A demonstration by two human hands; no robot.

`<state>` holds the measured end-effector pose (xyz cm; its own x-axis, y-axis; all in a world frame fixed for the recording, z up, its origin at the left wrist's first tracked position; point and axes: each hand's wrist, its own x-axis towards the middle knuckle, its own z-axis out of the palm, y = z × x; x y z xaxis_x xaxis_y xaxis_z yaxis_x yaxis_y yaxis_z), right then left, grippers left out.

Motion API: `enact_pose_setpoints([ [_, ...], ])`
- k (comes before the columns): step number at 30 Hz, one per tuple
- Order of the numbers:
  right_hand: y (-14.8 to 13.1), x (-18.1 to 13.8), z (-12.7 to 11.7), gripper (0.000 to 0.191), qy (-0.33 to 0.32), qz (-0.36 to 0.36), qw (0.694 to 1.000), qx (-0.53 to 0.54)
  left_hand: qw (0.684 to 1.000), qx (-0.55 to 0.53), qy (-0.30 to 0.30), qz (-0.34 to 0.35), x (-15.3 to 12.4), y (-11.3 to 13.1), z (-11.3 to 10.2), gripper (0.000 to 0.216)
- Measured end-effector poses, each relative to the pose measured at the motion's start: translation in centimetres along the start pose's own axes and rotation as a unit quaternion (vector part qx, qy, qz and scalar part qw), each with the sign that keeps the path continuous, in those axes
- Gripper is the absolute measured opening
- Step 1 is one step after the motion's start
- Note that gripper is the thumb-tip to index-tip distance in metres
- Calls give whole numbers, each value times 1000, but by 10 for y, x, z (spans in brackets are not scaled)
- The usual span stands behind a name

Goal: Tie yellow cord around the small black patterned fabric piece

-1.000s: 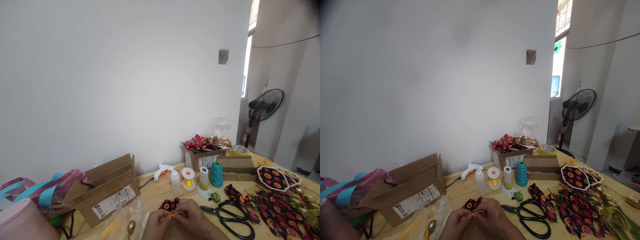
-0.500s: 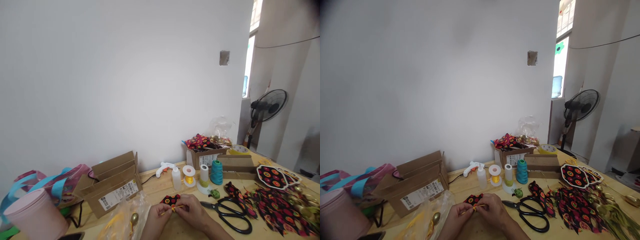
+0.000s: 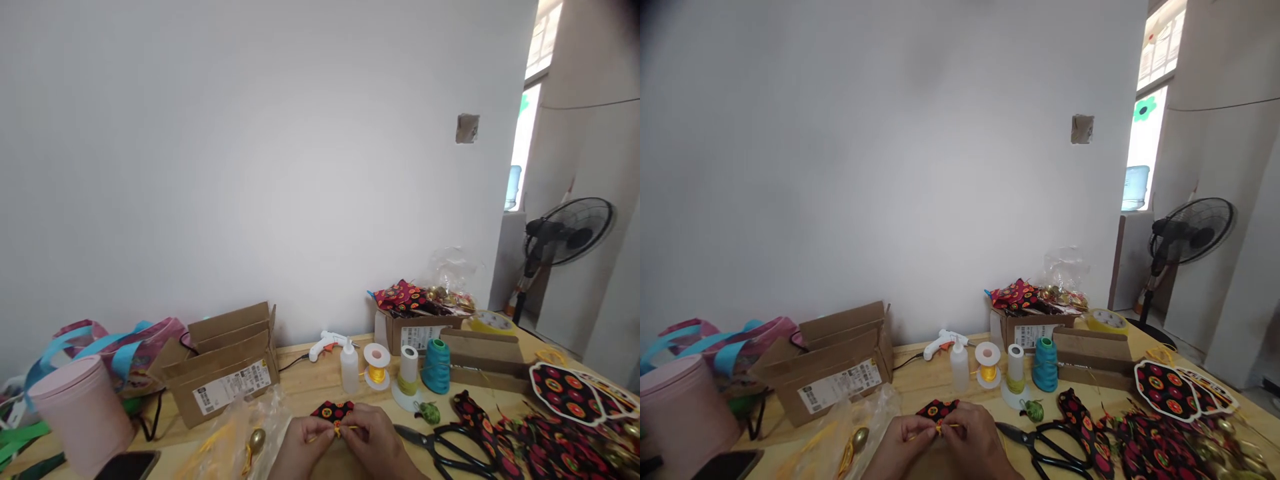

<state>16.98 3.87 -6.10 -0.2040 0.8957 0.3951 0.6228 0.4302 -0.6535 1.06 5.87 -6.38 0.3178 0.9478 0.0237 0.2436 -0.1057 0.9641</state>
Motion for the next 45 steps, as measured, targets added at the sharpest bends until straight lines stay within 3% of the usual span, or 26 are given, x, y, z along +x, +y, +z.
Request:
enact_pose_setpoints([
  [15, 3, 3, 8, 21, -44, -16, 999, 1, 1000, 20, 19, -13, -8, 1, 1, 28],
  [21, 4, 8, 0, 23, -91, -123, 985, -83, 999, 24, 33, -8, -11, 2, 4, 29],
  [29, 14, 6, -6, 39, -40, -89, 995, -37, 999, 1, 42, -24, -10, 6, 5, 22],
  [37, 10, 9, -12, 17, -77, -100, 992, -13, 990, -97, 8, -98, 1, 9, 8, 17],
  [45, 9, 9, -19, 20, -64, -114, 991, 5, 985, -156, -4, -70, 1, 0, 11, 28],
])
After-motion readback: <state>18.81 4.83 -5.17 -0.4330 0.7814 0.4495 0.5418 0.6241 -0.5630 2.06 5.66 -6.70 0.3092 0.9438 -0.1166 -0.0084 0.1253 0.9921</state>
